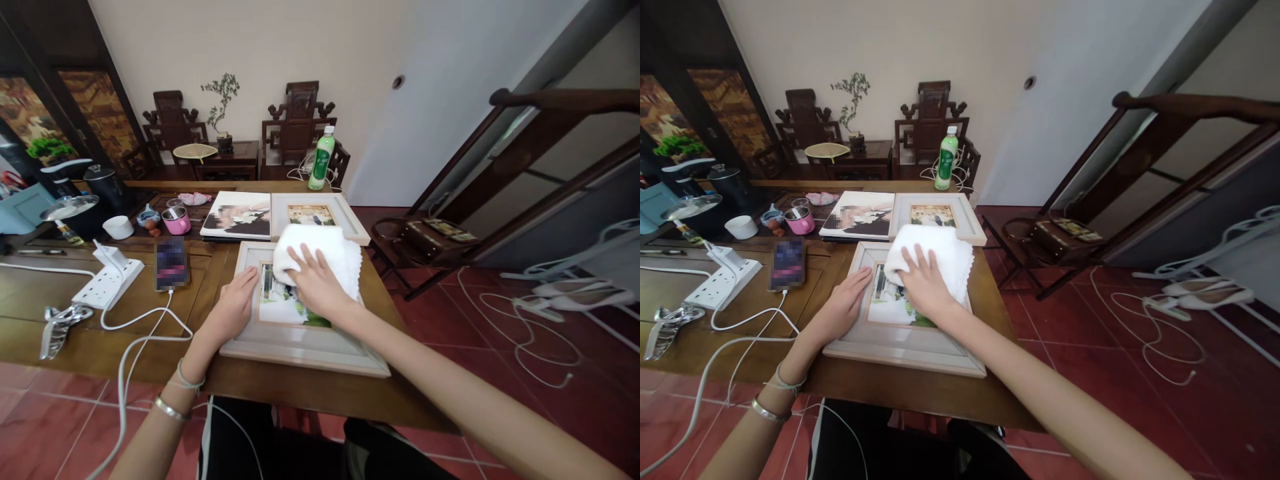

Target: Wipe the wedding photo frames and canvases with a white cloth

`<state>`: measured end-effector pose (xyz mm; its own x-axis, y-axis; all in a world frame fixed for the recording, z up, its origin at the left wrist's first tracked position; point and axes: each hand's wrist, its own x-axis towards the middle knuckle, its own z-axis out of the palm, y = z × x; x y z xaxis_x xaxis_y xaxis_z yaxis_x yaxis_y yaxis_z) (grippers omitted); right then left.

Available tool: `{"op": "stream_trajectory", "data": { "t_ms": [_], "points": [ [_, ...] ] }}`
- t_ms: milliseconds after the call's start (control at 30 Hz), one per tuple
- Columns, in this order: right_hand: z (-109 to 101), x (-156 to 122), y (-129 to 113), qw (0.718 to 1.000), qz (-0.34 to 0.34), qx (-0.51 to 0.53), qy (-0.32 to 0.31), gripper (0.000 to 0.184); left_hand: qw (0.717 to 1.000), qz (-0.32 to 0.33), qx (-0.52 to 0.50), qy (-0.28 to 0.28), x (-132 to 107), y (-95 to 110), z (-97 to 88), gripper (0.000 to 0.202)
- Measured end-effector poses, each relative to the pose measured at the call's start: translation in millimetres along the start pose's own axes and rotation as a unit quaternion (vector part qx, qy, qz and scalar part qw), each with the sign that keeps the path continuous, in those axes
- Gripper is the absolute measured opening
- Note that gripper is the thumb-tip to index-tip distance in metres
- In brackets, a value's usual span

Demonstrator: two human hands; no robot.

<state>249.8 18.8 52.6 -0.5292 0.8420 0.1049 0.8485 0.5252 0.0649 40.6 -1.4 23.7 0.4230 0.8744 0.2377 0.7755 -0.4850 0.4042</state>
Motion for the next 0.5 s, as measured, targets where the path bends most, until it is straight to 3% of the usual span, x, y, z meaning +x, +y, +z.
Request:
{"op": "stream_trajectory", "data": {
  "t_ms": [167,333,500],
  "points": [
    [-5,2,-10,0.998,-0.021,0.006,-0.056,0.050,1.000,0.005,-0.009,0.011,-1,-3,2.5,0.047],
    [-36,-44,-32,0.983,-0.083,0.093,-0.137,0.052,1.000,-0.008,-0.011,0.004,0,-2,3.7,0.046],
    [-72,-84,-34,0.954,-0.134,0.188,-0.193,0.048,1.000,-0.018,-0.004,-0.003,-1,1,2.5,0.047]
  ]
}}
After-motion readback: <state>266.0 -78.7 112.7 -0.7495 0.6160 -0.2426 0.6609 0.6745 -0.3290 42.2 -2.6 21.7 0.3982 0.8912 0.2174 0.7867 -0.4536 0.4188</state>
